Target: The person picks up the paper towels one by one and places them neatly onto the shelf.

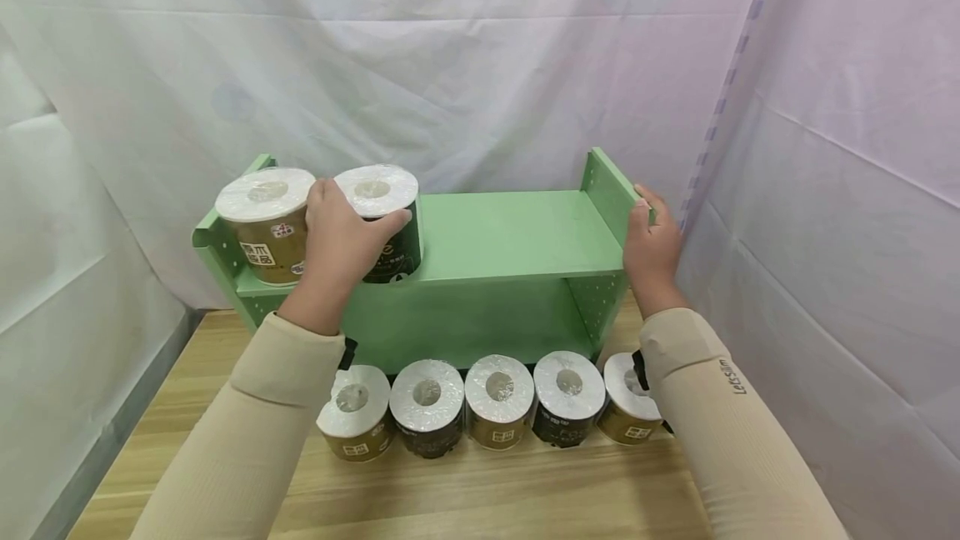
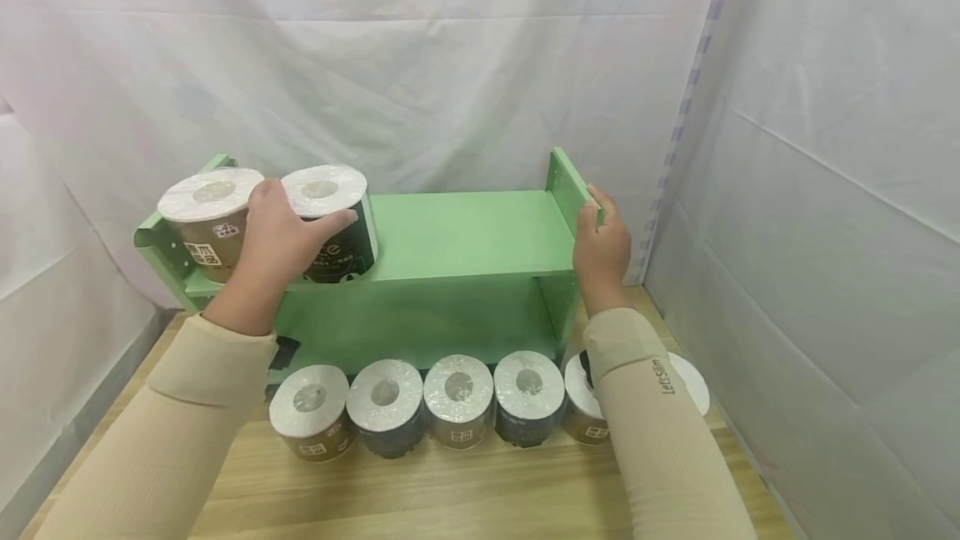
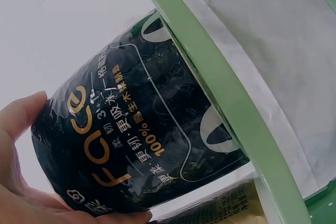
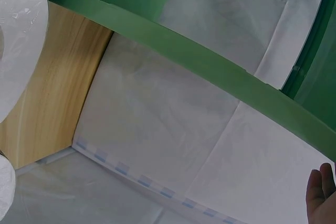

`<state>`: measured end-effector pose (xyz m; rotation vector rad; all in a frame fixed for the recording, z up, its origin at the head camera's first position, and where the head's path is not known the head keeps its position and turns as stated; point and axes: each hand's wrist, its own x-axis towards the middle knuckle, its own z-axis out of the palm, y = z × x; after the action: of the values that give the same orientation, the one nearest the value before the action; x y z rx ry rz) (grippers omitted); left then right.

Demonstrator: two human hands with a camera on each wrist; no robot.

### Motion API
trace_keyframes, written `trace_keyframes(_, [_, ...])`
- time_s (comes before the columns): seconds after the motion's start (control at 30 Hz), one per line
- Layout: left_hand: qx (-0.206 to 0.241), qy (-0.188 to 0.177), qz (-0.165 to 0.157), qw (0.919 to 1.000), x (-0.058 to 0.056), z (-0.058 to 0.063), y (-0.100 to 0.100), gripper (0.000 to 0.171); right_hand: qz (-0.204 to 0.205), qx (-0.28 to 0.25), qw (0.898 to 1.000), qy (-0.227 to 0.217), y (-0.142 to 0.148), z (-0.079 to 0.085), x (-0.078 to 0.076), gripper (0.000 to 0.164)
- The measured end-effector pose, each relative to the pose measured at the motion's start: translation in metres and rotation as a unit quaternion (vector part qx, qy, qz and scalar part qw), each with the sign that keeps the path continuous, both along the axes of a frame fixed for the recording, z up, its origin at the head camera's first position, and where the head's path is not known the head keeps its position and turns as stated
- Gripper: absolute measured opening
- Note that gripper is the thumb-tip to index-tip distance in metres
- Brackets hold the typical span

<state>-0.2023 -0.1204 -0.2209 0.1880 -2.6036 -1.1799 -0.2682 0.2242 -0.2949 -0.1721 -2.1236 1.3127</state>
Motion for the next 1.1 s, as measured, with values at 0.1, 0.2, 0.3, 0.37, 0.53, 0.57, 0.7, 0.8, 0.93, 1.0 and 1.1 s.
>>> trace_keyframes(0.1, [0.002, 0.0, -0.002, 1.0, 0.0, 0.0, 0.0, 0.105, 0.002, -0.001, 1.0, 0.001, 0.0, 0.0, 0.0, 0.048])
trace_keyframes(0.2, [0.003, 0.002, -0.003, 1.0, 0.0, 0.0, -0.001, 0.105, 0.004, -0.002, 1.0, 0.002, 0.0, 0.0, 0.0, 0.048])
trace_keyframes(0.3, [0.005, 0.006, -0.005, 1.0, 0.0, -0.001, -0.001, 0.105, 0.003, 0.001, 1.0, 0.001, 0.0, 0.0, 0.0, 0.048])
trace_keyframes(0.37, [0.006, 0.009, -0.007, 0.9999, 0.0, -0.001, -0.001, 0.104, 0.002, 0.003, 1.0, 0.001, 0.0, 0.0, 0.0, 0.048])
trace_keyframes(0.53, [0.007, 0.011, -0.007, 0.9999, 0.001, -0.003, 0.0, 0.105, -0.005, 0.007, 1.0, -0.002, 0.0, -0.001, 0.0, 0.048])
trace_keyframes(0.57, [0.007, 0.014, -0.006, 0.9999, 0.001, -0.004, 0.0, 0.105, -0.005, 0.007, 1.0, -0.002, 0.0, -0.002, -0.001, 0.048])
trace_keyframes(0.7, [0.007, 0.028, -0.007, 0.9996, 0.0, -0.007, 0.0, 0.105, -0.002, 0.005, 1.0, -0.003, 0.0, -0.002, -0.001, 0.048])
trace_keyframes(0.8, [0.008, 0.04, -0.009, 0.9991, 0.0, -0.01, 0.0, 0.105, 0.0, 0.004, 1.0, -0.006, 0.0, -0.002, 0.0, 0.049])
trace_keyframes(0.93, [0.0, 0.061, -0.004, 0.9981, -0.001, -0.014, 0.0, 0.102, -0.001, 0.005, 1.0, -0.008, 0.0, -0.002, 0.0, 0.049])
trace_keyframes(1.0, [-0.019, 0.082, 0.003, 0.9965, -0.002, -0.015, 0.001, 0.097, 0.0, 0.006, 1.0, -0.007, 0.0, -0.001, 0.0, 0.05])
trace_keyframes(1.1, [-0.052, 0.105, 0.014, 0.9929, -0.003, -0.015, 0.002, 0.091, 0.001, 0.003, 1.0, -0.007, 0.0, -0.001, 0.0, 0.05])
